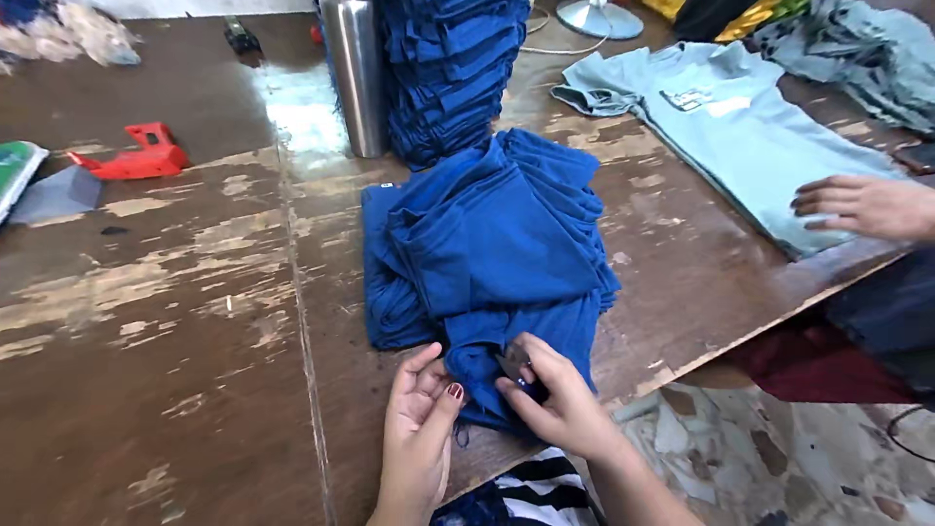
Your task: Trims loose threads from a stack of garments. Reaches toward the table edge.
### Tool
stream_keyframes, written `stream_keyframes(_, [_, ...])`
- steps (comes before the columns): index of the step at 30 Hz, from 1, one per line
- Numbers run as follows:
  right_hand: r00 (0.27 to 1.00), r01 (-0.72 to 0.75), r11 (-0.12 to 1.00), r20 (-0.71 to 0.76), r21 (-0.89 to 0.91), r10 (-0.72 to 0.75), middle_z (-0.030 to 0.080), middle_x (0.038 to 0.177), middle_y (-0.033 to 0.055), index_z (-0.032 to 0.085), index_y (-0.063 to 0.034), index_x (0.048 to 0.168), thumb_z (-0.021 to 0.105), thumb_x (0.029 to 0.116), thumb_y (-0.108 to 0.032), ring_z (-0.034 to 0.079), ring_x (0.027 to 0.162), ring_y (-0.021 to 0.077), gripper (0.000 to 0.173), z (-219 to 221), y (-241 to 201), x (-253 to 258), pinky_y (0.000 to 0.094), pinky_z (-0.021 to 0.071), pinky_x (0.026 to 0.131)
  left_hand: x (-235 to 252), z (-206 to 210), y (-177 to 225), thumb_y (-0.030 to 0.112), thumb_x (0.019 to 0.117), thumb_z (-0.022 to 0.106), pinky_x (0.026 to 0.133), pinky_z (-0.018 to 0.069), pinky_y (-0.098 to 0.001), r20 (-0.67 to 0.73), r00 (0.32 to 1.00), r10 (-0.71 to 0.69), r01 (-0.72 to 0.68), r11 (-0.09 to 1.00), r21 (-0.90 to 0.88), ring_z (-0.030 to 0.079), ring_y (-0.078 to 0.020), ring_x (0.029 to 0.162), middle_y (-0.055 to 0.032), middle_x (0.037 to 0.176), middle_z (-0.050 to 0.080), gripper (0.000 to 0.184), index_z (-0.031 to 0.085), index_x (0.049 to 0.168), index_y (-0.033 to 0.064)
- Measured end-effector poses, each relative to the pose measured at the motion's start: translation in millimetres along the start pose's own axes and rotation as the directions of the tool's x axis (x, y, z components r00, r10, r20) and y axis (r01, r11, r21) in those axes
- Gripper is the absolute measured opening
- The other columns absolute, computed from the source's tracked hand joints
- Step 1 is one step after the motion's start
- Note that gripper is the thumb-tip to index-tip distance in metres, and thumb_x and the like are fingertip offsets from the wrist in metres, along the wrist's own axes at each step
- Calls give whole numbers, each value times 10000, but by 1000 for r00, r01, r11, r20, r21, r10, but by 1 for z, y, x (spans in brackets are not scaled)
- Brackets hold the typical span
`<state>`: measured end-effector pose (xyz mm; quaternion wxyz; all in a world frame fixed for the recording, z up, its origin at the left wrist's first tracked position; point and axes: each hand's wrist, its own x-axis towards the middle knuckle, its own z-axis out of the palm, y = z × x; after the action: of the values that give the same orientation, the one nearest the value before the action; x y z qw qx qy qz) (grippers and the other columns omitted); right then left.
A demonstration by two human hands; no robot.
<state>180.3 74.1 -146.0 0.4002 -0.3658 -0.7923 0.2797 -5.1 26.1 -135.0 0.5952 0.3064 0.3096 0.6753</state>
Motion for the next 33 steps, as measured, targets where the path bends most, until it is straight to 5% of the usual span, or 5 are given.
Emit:
stream_keyframes(5, [998,-21,995,69,102,13,535,889,64,539,-27,933,534,1047,-388,523,821,47,379,-10,-8,-14,173,448,732,-6,4,-18,-40,813,797,935,601,-286,16,973,232,-230,950,212,711,-108,1043,8,1223,707,460,689,1228,128])
stream_keyframes(8, [993,-26,1000,115,-14,28,544,908,73,553,-47,930,469,1065,-425,534,802,85,409,-9,-12,-19,213,466,698,-7,5,-21,-24,882,736,896,606,-247,-36,956,290,-263,908,327,701,-77,1031,9,1174,712,246,754,1095,97])
stream_keyframes(12, [995,23,987,95,-156,-8,592,909,85,601,-62,893,523,1045,-403,577,812,137,382,-2,-13,-21,260,497,709,-10,5,-20,88,967,677,829,601,-201,-44,956,291,-263,911,317,704,-30,955,48,1116,733,125,745,1061,136])
stream_keyframes(27, [992,90,966,111,-241,-65,600,880,90,586,-84,822,395,1087,-388,603,846,204,446,14,-19,-3,328,493,699,-13,-5,-16,135,945,714,890,581,-207,64,969,238,-246,935,254,693,-58,1050,6,1184,724,96,751,1034,132])
stream_keyframes(33, [999,-16,991,-52,-133,9,561,938,90,565,-48,876,505,1052,-392,549,823,91,391,0,-15,3,208,473,697,-13,-11,-18,123,922,674,891,581,-243,77,966,246,-257,943,213,703,-84,1046,-6,1184,723,98,677,1000,181])
